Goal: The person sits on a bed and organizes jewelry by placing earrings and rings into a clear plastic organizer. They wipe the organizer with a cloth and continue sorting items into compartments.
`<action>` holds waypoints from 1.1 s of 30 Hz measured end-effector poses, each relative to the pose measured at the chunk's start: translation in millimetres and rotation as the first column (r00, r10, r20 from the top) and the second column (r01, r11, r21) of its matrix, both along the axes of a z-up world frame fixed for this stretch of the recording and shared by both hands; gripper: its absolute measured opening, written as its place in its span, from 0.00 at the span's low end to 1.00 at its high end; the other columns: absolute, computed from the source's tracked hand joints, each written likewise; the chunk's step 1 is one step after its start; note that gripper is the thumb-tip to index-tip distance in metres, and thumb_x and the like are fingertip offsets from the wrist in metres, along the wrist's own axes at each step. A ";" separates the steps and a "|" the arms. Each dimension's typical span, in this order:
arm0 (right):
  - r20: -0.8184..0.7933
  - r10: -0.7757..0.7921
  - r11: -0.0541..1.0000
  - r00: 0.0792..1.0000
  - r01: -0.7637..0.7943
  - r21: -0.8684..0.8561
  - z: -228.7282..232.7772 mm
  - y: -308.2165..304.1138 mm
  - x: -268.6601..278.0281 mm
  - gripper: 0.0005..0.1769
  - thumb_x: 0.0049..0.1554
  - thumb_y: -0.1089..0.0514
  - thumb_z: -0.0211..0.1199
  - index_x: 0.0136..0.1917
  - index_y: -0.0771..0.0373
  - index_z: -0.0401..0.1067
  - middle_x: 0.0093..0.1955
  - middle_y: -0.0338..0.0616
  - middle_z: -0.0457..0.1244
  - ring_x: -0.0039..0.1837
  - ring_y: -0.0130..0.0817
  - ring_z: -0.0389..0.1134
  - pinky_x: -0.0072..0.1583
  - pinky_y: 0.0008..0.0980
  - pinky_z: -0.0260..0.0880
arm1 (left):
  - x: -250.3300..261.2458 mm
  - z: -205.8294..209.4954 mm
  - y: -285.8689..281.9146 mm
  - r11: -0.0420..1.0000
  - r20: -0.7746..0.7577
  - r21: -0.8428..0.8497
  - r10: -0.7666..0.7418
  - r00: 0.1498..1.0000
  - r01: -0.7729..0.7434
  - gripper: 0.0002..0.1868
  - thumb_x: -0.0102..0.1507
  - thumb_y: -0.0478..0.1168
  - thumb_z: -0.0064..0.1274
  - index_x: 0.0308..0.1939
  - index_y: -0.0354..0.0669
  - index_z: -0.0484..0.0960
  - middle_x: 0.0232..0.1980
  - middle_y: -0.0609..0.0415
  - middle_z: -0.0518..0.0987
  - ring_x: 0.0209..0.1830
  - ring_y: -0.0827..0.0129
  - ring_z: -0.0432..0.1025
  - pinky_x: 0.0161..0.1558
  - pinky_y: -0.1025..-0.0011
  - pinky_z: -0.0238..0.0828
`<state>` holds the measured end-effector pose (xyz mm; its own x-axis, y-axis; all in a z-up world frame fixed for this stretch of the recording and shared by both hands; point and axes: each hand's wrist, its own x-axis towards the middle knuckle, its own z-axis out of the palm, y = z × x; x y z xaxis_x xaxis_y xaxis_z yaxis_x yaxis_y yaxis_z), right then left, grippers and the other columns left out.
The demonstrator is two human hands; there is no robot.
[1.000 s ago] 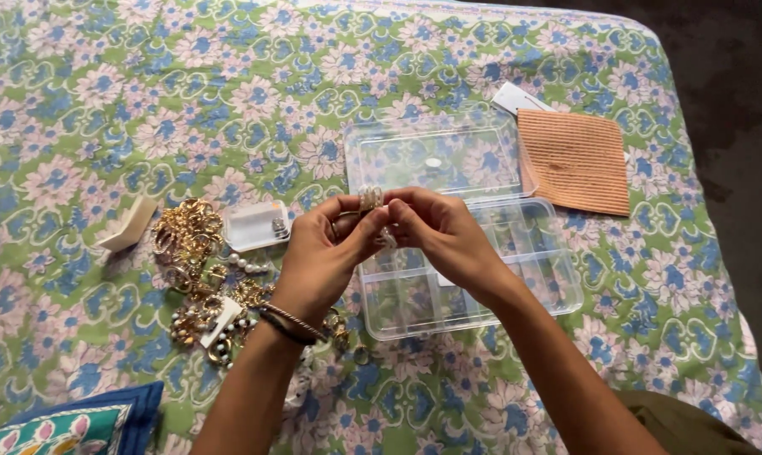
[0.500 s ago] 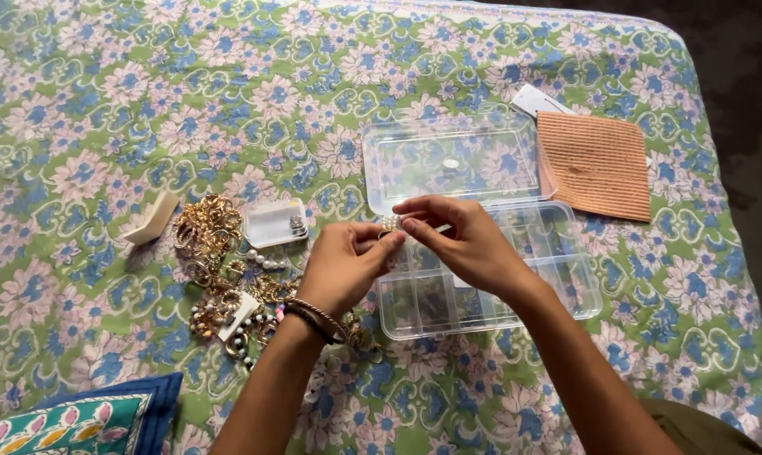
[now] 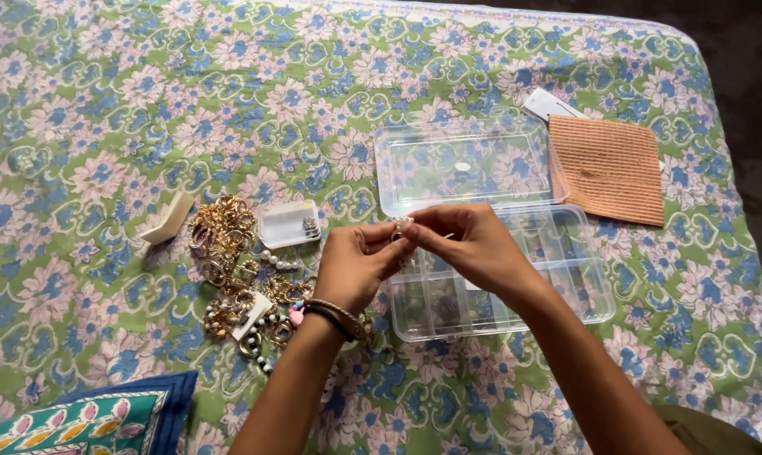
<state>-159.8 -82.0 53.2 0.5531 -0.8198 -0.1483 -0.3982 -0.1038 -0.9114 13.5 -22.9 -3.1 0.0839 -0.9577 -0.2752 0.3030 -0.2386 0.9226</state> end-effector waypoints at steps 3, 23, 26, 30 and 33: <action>-0.006 -0.036 0.999 0.999 0.036 0.012 2.5 2.4 3.2 0.19 0.59 0.50 0.65 0.58 0.63 0.81 0.43 0.42 0.74 0.42 0.21 0.70 0.44 0.25 0.71 | 0.4 3.5 2.4 0.999 0.040 -0.030 -0.016 0.999 0.017 0.14 0.64 0.33 0.60 0.53 0.31 0.87 0.41 0.54 0.86 0.36 0.79 0.77 0.39 0.80 0.76; -0.233 -0.149 0.944 0.961 0.068 -0.323 -2.7 14.6 20.3 0.13 0.55 0.56 0.68 0.54 0.60 0.78 0.43 0.40 0.74 0.43 0.32 0.72 0.46 0.36 0.71 | 22.9 32.1 6.1 0.990 0.493 0.078 0.061 0.868 -0.114 0.10 0.59 0.37 0.63 0.42 0.37 0.89 0.37 0.51 0.89 0.30 0.73 0.82 0.32 0.76 0.82; -0.254 -0.152 0.900 0.955 0.027 -0.436 -3.0 16.9 25.2 0.16 0.52 0.55 0.71 0.52 0.65 0.74 0.40 0.42 0.73 0.48 0.35 0.70 0.50 0.41 0.68 | 21.1 35.0 8.6 0.988 0.544 0.124 0.010 0.839 -0.092 0.10 0.57 0.40 0.66 0.39 0.39 0.90 0.34 0.52 0.88 0.27 0.73 0.82 0.31 0.76 0.80; -0.425 -0.142 0.904 0.894 -0.058 -0.424 3.3 19.3 35.2 0.11 0.52 0.54 0.71 0.45 0.62 0.76 0.39 0.40 0.73 0.50 0.39 0.66 0.53 0.44 0.65 | 21.7 38.4 10.1 0.978 0.550 0.194 -0.037 0.834 -0.084 0.11 0.57 0.43 0.68 0.38 0.40 0.90 0.31 0.52 0.88 0.25 0.72 0.82 0.30 0.76 0.80; -0.492 -0.144 0.893 0.859 -0.101 -0.439 5.1 20.4 40.1 0.08 0.53 0.54 0.71 0.43 0.59 0.79 0.38 0.40 0.72 0.48 0.38 0.66 0.54 0.42 0.64 | 21.9 36.7 9.9 0.976 0.560 0.205 -0.054 0.827 -0.075 0.11 0.56 0.43 0.68 0.37 0.41 0.91 0.31 0.52 0.88 0.25 0.72 0.82 0.31 0.76 0.79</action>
<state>-119.6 -61.6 58.2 0.4834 -0.8751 -0.0238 -0.7894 -0.4240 -0.4440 35.3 -13.0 33.6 0.2942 -0.8810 -0.3705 -0.2458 -0.4444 0.8615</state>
